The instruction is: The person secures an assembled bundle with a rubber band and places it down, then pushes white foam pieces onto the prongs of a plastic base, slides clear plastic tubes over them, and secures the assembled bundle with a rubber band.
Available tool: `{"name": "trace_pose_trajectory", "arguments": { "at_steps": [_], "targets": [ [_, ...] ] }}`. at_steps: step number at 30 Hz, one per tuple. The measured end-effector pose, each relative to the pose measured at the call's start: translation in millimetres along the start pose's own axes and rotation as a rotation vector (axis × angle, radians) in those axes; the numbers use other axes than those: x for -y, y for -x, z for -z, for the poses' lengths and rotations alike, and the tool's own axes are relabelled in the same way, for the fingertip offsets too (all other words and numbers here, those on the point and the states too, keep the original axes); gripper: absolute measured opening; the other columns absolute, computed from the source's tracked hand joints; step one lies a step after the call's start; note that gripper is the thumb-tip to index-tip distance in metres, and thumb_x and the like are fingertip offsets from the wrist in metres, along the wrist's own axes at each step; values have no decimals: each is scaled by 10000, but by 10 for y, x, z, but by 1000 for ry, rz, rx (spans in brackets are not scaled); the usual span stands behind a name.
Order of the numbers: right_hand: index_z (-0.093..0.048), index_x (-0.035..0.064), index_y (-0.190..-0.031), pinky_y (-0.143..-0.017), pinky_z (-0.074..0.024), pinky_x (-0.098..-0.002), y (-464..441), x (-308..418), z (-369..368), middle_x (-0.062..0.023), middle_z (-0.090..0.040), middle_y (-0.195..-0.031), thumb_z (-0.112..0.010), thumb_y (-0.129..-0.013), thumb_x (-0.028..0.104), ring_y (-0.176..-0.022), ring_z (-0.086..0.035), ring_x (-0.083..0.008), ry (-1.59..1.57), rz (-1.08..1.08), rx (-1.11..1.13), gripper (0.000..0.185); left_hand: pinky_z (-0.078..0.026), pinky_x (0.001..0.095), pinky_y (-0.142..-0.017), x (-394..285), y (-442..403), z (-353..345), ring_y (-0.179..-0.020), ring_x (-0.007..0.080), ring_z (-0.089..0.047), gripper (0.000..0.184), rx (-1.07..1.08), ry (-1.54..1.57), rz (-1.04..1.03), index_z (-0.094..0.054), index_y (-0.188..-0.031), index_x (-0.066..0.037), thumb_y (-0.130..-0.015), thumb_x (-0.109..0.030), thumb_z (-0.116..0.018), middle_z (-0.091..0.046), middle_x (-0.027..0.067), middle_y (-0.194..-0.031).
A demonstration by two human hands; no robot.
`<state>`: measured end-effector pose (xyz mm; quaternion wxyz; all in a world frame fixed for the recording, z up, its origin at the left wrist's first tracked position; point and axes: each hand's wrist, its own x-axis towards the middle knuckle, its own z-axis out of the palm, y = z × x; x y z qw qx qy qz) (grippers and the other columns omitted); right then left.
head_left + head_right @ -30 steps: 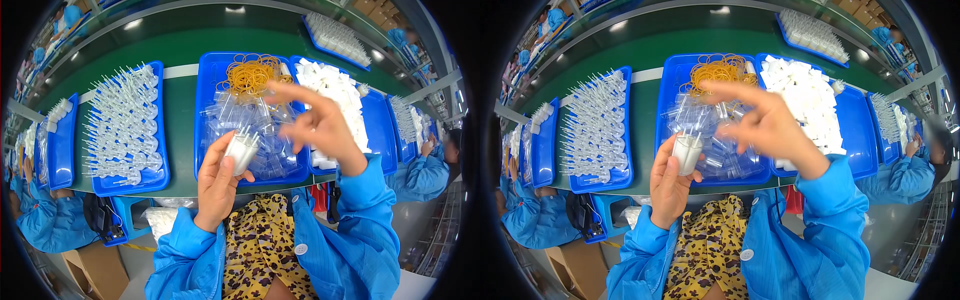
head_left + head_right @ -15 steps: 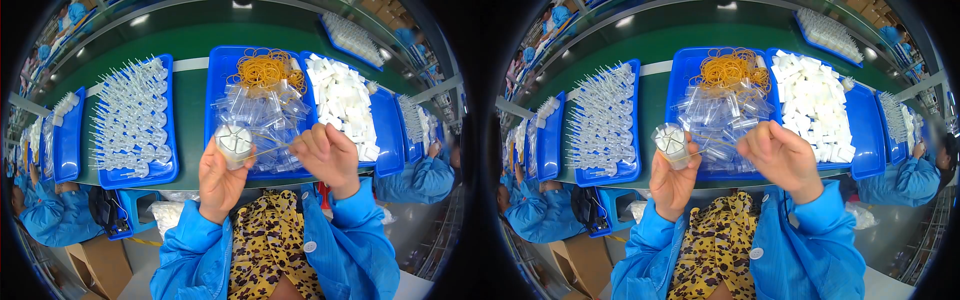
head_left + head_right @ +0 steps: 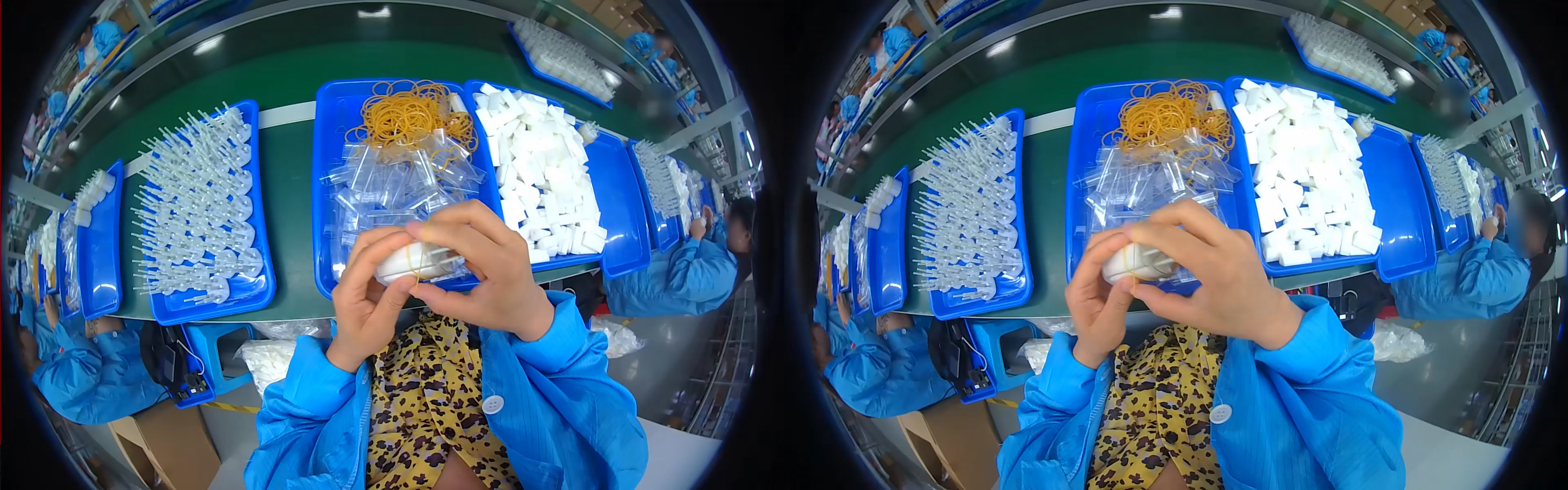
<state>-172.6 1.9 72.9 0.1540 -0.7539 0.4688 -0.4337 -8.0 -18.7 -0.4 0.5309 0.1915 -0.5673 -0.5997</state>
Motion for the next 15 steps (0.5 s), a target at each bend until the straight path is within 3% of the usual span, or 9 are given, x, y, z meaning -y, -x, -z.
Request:
{"name": "trace_pose_trajectory", "arguments": {
  "at_steps": [3,5,7,8,12,15],
  "targets": [
    [-637,65,-1060,-617,-516,-271,48,48,130,-100,-587,-932,-789,-669,130,-761,-633,-206,14,-109,91,425,-408,330,-984,25,45,-27,-1171,213,-501,425,82,-14,43,-458,-1310,1,-912,-78,-587,-485,136,-1302],
    [-642,60,-1044,-581,-465,-227,104,-34,163,-90,-566,-926,-800,-664,150,-702,-594,-162,-81,-122,102,421,-406,331,-981,18,58,-97,-1164,206,-506,470,73,324,187,-389,-1344,-10,-923,-102,-576,-504,137,-1285],
    [-647,61,-1063,-556,-418,-221,177,-11,192,-58,-544,-942,-806,-667,159,-687,-543,-133,-518,-372,57,438,-403,319,-972,31,41,-137,-1130,189,-522,453,68,381,181,-368,-1336,6,-967,-209,-518,-531,135,-1239],
    [-654,57,-1092,-532,-300,-199,178,-5,233,-27,-531,-968,-858,-619,184,-758,-478,-85,-430,-337,104,531,-408,316,-957,32,31,-147,-1110,182,-526,441,85,392,218,-381,-1322,12,-977,-235,-501,-538,130,-1217],
    [-684,81,-1042,-682,-438,-300,234,-76,351,-102,-595,-920,-844,-664,276,-822,-534,-234,56,4,-25,454,-440,326,-917,-11,-17,-289,-1057,196,-556,468,112,384,364,-422,-1256,12,-987,-368,-462,-562,125,-1143],
    [-657,74,-1038,-683,-456,-286,354,-117,363,-90,-593,-918,-847,-659,224,-825,-575,-245,-133,-70,-70,449,-447,333,-922,22,-49,-437,-1064,218,-562,512,164,423,432,-409,-1273,6,-980,-411,-458,-547,135,-1176]
  ]
}}
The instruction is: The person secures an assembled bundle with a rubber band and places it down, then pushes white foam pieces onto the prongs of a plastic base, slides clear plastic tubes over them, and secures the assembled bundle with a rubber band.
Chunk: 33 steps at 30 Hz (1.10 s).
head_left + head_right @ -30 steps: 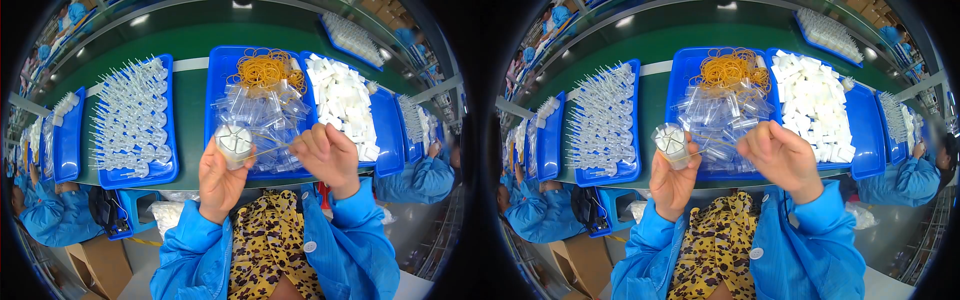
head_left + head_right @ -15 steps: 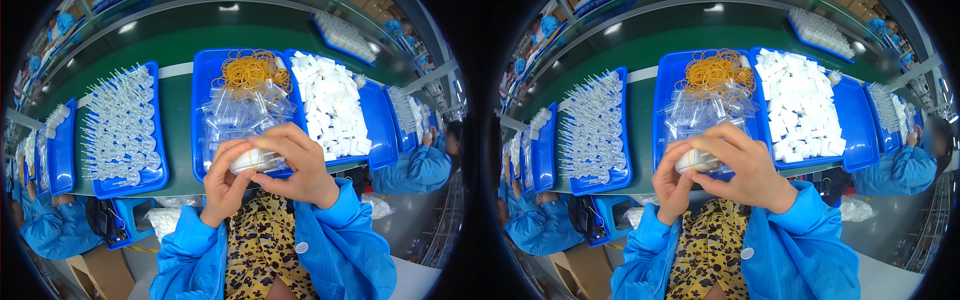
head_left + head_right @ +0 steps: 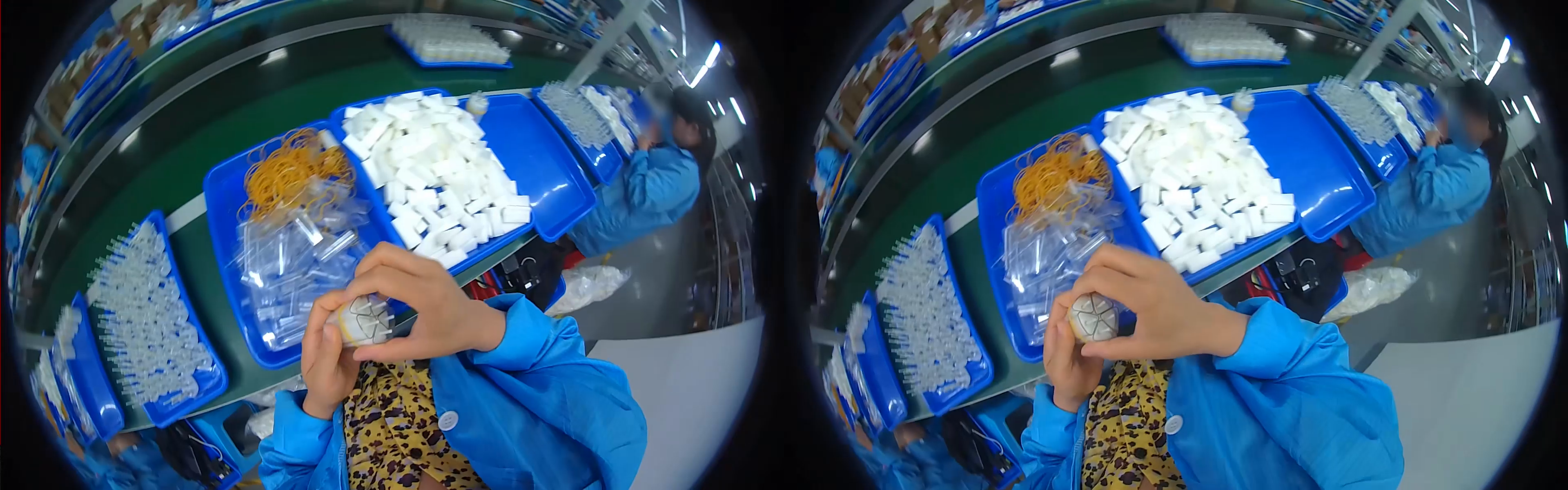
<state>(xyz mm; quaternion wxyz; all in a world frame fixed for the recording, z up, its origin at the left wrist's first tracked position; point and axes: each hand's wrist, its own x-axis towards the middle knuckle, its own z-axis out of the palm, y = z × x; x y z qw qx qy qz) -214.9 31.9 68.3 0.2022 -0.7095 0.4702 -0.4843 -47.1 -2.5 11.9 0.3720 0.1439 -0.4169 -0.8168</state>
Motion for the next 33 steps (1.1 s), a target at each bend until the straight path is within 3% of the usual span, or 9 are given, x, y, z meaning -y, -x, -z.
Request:
{"name": "trace_pose_trajectory", "arguments": {
  "at_steps": [4,8,10,11,13,20,25,30,33],
  "targets": [
    [-637,73,-981,-701,-469,-261,61,45,497,-67,-582,-938,-854,-647,208,-828,-590,-171,21,-193,-80,421,-450,388,-929,74,-112,-238,-1100,247,-534,536,6,-140,-122,-346,-1345,0,-985,-379,-463,-424,144,-1304],
    [-579,28,-1004,-618,-502,-188,-2,-708,1674,-55,-599,-983,-783,-711,11,-806,-633,-111,382,-167,-522,358,-499,419,-856,43,-54,-29,-1083,284,-547,521,-31,-480,-309,-307,-1380,-4,-990,-321,-445,-306,135,-1390],
    [-619,14,-991,-570,-455,-195,-40,-1120,2173,-55,-613,-927,-825,-693,123,-685,-563,-71,706,-309,-656,378,-517,398,-815,-6,10,-62,-1053,274,-562,494,-79,-480,-330,-347,-1358,-14,-988,-323,-455,-328,136,-1370],
    [-658,27,-953,-646,-501,-292,-54,-1355,2374,-88,-631,-897,-859,-610,247,-727,-614,-179,732,-427,-698,454,-520,396,-803,-15,45,-55,-1039,270,-568,480,-117,-505,-337,-370,-1340,-16,-986,-326,-463,-336,135,-1361],
    [-667,33,-973,-717,-509,-329,13,-2023,2727,-103,-650,-931,-853,-612,239,-797,-635,-221,857,-516,-657,455,-528,387,-771,-17,79,-71,-1008,258,-578,458,-184,-534,-354,-419,-1296,-14,-979,-337,-486,-357,137,-1339],
    [-665,44,-1034,-798,-501,-340,-75,-2842,2779,-118,-662,-989,-854,-602,190,-893,-641,-246,737,-735,-489,494,-522,317,-725,15,149,-58,-951,222,-588,387,-309,-623,-379,-428,-1296,-20,-992,-259,-453,-399,118,-1331],
    [-600,-19,-1157,-840,-500,-340,53,-3137,2909,-121,-644,-1093,-814,-632,61,-951,-625,-226,202,-632,-435,572,-514,302,-696,3,223,38,-911,202,-580,296,-477,-691,-452,-479,-1222,-3,-967,-152,-484,-443,125,-1269],
    [-543,-5,-1226,-788,-506,-293,143,-2701,3064,-104,-618,-1107,-778,-715,74,-905,-621,-197,233,-766,-469,567,-420,308,-819,-257,783,793,-903,188,-497,159,-1231,-1371,-770,-538,-1029,11,-888,-26,-602,-512,99,-1016],
    [-582,30,-1180,-742,-489,-253,23,-2059,2916,-66,-628,-1029,-750,-758,72,-854,-602,-143,306,-679,-528,457,-431,359,-836,-408,1175,1330,-925,218,-518,180,-1697,-1401,-881,-575,-1020,1,-893,-112,-636,-556,114,-1031]
  ]
}}
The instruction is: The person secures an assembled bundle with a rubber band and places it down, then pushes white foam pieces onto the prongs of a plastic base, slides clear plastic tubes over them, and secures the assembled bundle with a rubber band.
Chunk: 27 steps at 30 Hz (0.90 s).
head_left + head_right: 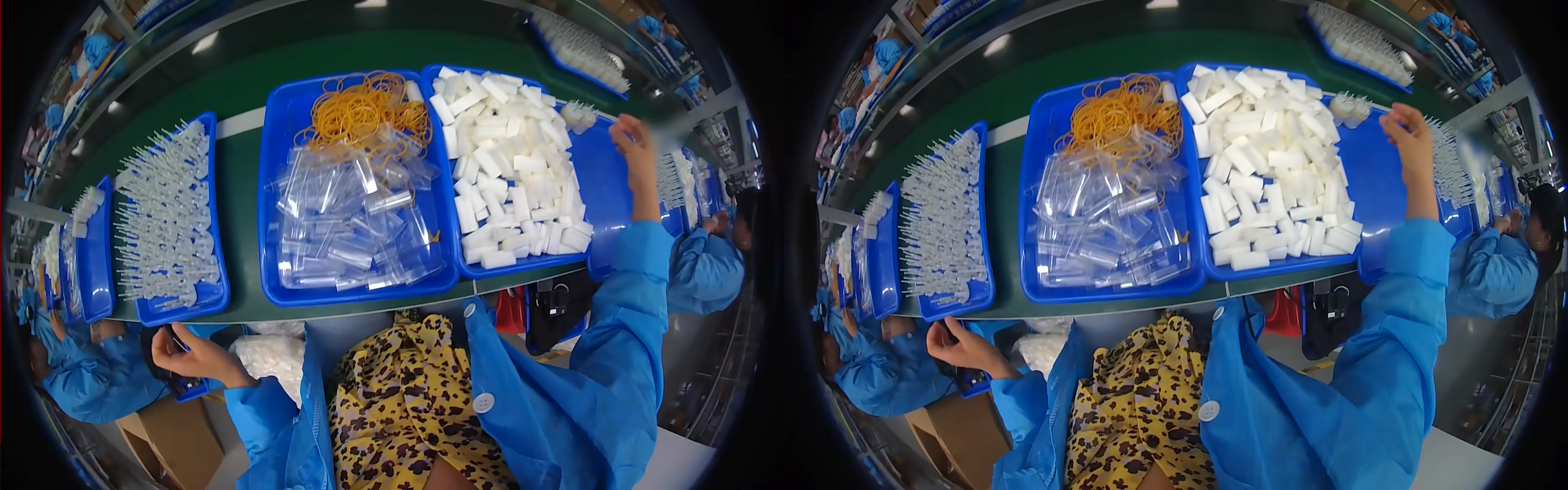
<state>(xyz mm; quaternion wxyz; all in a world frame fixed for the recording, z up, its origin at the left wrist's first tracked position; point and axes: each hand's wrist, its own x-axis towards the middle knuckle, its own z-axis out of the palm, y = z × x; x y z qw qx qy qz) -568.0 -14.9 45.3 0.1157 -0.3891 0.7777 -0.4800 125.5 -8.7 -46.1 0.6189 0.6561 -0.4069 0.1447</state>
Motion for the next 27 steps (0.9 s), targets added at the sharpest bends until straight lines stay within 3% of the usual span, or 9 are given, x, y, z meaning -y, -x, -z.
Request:
{"name": "trace_pose_trajectory", "arguments": {
  "at_steps": [3,4,6,9,13,17,23,25,27],
  "targets": [
    [-636,50,-1073,-713,-458,-206,590,631,-279,-17,-632,-915,-696,-809,54,-801,-565,-75,-177,235,220,270,-443,374,-843,378,-153,69,-965,253,-554,218,312,-274,-77,-623,-1048,-9,-888,-154,-645,-605,149,-1066],
    [-651,47,-1036,-712,-452,-197,804,789,-456,-7,-632,-884,-679,-821,45,-791,-558,-60,-227,304,338,216,-453,385,-846,543,-214,56,-974,293,-588,202,360,-377,-287,-678,-1004,-27,-870,-177,-660,-635,164,-1069],
    [-659,24,-941,-668,-449,-201,1206,991,-811,-2,-633,-856,-666,-826,36,-771,-553,-45,-22,437,536,116,-455,384,-843,489,-218,9,-955,295,-599,177,358,-348,-272,-691,-963,-32,-847,-166,-678,-644,157,-1044],
    [-644,38,-992,-573,-419,-268,1656,1221,-1255,-52,-553,-766,-717,-761,64,-651,-523,-137,222,563,645,244,-459,383,-829,436,-228,-50,-930,296,-615,142,358,-292,-285,-706,-903,-40,-809,-147,-705,-661,143,-1001],
    [-640,31,-948,-632,-473,-382,1774,1192,-1486,-129,-566,-786,-706,-735,79,-685,-589,-293,382,666,642,228,-448,369,-839,278,-279,-60,-945,278,-618,116,366,-200,-264,-694,-867,-39,-766,-84,-728,-679,138,-1012],
    [-603,11,-917,-611,-479,-364,1908,1306,-1457,-125,-547,-848,-685,-729,-4,-707,-596,-296,377,642,695,206,-487,295,-779,143,-223,-54,-955,195,-605,139,304,49,51,-601,-991,10,-896,-91,-615,-653,134,-1078],
    [-565,6,-906,-624,-496,-350,2138,1272,-1379,-129,-541,-858,-655,-715,-61,-732,-602,-304,325,595,666,222,-553,242,-635,-493,-146,-50,-891,201,-649,101,278,445,118,-532,-1017,7,-941,-59,-520,-634,178,-1071],
    [-550,2,-886,-628,-497,-351,2142,1233,-1390,-139,-550,-820,-643,-723,-67,-716,-603,-304,360,681,614,200,-542,310,-796,-546,-13,-97,-1005,262,-627,95,397,470,-12,-530,-1012,2,-921,10,-505,-617,198,-1115],
    [-544,-2,-878,-594,-469,-311,2115,1199,-1349,-137,-561,-798,-630,-758,-58,-662,-599,-247,313,639,515,158,-486,337,-880,-855,116,-121,-1021,243,-591,105,559,635,90,-549,-974,22,-869,21,-559,-588,196,-1122]
  ]
}}
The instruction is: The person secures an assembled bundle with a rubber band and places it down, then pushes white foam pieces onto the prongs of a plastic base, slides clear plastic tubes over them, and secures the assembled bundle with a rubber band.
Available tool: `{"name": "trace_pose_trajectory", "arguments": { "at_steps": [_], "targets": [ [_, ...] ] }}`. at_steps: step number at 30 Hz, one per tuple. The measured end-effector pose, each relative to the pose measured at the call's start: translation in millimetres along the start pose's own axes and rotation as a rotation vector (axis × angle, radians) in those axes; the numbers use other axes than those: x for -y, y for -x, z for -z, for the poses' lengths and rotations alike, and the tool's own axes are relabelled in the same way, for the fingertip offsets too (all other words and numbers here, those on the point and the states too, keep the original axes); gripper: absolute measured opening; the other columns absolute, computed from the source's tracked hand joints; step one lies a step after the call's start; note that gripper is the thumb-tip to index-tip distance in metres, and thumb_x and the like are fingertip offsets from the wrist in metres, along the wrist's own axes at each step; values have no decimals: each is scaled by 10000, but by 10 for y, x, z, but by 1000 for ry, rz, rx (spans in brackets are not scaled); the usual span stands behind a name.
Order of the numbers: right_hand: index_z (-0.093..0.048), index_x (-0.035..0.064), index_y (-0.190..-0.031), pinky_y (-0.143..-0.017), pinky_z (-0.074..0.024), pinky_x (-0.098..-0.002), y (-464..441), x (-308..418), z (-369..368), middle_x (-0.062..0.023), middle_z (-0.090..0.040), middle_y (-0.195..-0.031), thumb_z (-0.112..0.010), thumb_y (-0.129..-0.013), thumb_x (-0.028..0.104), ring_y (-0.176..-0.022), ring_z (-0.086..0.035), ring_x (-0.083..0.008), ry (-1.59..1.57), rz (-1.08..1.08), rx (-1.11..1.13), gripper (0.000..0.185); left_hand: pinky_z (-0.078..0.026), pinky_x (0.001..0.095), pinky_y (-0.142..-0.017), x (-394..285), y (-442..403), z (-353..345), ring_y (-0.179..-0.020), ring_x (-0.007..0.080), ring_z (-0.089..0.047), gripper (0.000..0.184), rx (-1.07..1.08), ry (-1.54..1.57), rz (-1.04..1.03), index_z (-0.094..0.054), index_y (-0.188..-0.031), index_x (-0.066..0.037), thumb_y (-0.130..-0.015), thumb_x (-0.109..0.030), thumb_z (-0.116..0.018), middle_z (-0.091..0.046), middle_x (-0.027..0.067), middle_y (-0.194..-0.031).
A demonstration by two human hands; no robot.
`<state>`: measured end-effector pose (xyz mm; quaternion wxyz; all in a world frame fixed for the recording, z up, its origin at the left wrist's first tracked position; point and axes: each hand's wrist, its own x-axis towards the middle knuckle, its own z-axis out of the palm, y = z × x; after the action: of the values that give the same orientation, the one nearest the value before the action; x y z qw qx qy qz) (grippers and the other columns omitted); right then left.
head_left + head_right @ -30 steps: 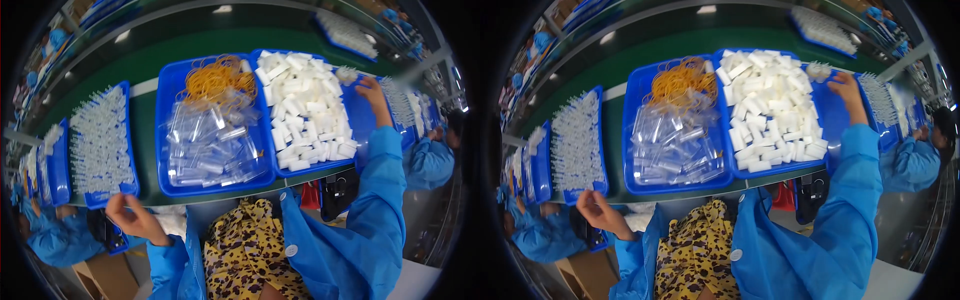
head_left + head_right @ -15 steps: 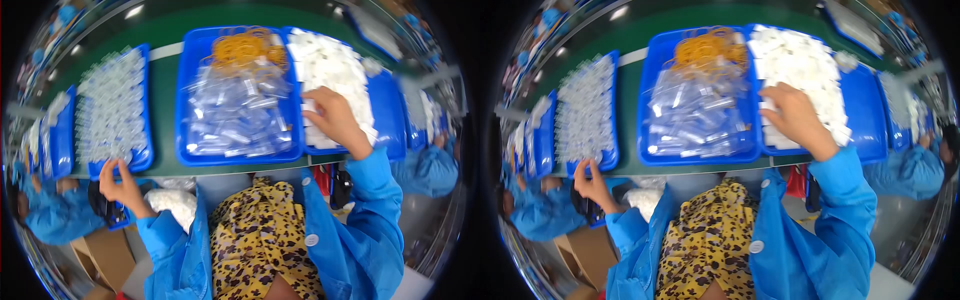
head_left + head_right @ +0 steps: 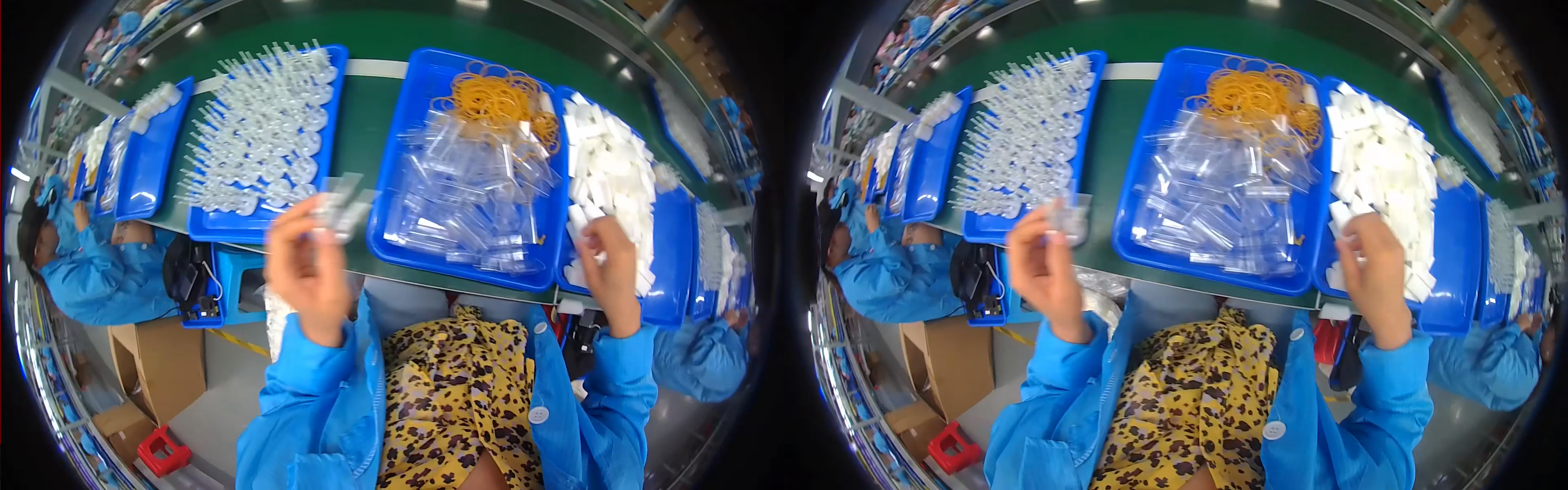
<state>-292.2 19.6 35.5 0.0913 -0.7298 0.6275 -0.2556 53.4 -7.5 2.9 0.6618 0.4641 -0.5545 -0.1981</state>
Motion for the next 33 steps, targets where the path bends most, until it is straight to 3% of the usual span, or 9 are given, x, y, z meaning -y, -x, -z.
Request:
{"name": "trace_pose_trajectory", "arguments": {
  "at_steps": [3,5,6,8,10,23,26,28,33],
  "targets": [
    [-570,12,-912,-597,-465,-261,-2,20,117,-106,-601,-834,-623,-805,-39,-684,-598,-171,-1,-18,-195,130,-487,326,-758,-86,86,-237,-899,268,-619,86,171,-19,-56,-579,-900,24,-816,31,-596,-613,220,-1065],
    [-576,22,-993,-609,-471,-222,89,-2,130,-93,-634,-904,-615,-844,-12,-724,-589,-114,-522,-202,-550,158,-489,332,-751,-216,115,-402,-860,274,-618,107,277,-16,-114,-603,-910,28,-804,39,-615,-608,208,-1071],
    [-576,22,-993,-609,-471,-222,119,47,100,-93,-634,-904,-615,-844,-12,-724,-589,-114,-502,-218,-555,158,-489,335,-748,-270,137,-489,-851,276,-616,113,331,-2,-141,-611,-914,28,-802,41,-622,-606,204,-1070],
    [-556,29,-1031,-629,-482,-211,137,294,-57,-109,-643,-960,-602,-874,15,-758,-594,-114,-1036,-247,-642,164,-494,326,-722,-341,210,-651,-812,267,-620,129,404,56,-142,-627,-915,25,-791,55,-641,-596,197,-1083],
    [-532,17,-1038,-648,-497,-218,146,523,-210,-133,-641,-981,-592,-883,11,-777,-601,-115,-1223,-209,-550,167,-508,313,-692,-427,263,-750,-778,245,-628,139,477,1,-166,-635,-914,24,-783,70,-647,-587,194,-1101],
    [-514,-10,-1048,-692,-524,-241,192,494,-385,-135,-633,-995,-608,-898,26,-818,-613,-122,-1389,-257,-460,181,-533,284,-641,-423,354,-874,-780,212,-641,163,538,-56,-194,-652,-934,21,-782,80,-651,-572,181,-1110],
    [-535,-22,-1035,-723,-518,-247,214,568,-433,-135,-620,-1006,-620,-876,-14,-847,-609,-130,-1306,-192,-467,180,-536,281,-642,-427,354,-897,-803,215,-641,187,550,-105,-225,-659,-943,10,-771,81,-658,-574,179,-1105],
    [-560,-31,-1022,-760,-504,-241,237,549,-498,-134,-601,-1025,-629,-856,-47,-882,-601,-133,-1033,-92,-463,180,-537,280,-641,-422,359,-901,-813,216,-640,198,550,-134,-268,-663,-947,5,-765,81,-661,-575,178,-1104],
    [-627,-6,-950,-764,-492,-270,237,499,-538,-130,-588,-1023,-673,-808,-44,-895,-601,-183,-769,-19,-475,155,-548,293,-668,-447,368,-898,-987,255,-612,300,668,-67,-122,-640,-1042,6,-757,99,-654,-562,177,-1151]
  ]
}}
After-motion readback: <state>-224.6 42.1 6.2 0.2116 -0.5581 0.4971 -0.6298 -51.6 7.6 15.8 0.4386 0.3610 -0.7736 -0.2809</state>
